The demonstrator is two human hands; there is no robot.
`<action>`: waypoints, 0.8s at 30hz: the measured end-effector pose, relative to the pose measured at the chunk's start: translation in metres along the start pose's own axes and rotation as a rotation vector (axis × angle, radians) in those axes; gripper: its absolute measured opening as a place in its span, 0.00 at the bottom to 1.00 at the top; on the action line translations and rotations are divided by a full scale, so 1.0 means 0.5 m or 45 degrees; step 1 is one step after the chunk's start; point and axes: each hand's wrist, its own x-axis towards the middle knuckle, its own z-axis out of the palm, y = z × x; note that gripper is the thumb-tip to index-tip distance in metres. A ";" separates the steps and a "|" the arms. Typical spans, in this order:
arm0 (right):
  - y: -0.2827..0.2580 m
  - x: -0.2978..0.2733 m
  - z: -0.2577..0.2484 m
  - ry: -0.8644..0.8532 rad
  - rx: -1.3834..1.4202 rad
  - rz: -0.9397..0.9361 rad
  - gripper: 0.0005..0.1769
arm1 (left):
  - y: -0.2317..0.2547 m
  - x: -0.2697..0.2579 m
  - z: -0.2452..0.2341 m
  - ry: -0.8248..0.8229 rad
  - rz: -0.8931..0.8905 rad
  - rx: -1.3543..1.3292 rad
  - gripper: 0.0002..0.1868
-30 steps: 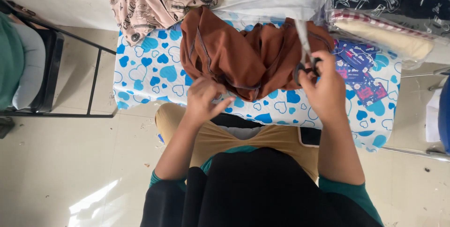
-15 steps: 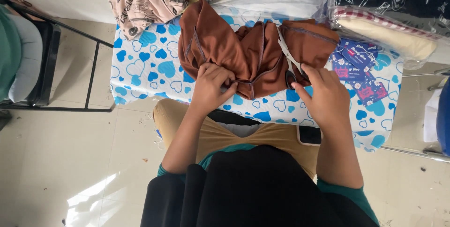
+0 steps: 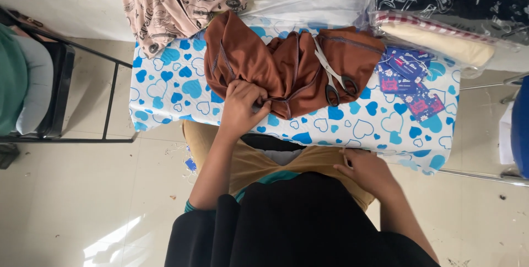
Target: Trimming loose threads from a brown garment using scissors on a work table.
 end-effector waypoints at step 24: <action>-0.092 0.066 -0.056 0.383 0.044 0.248 0.37 | -0.008 -0.007 0.005 0.001 -0.027 -0.008 0.07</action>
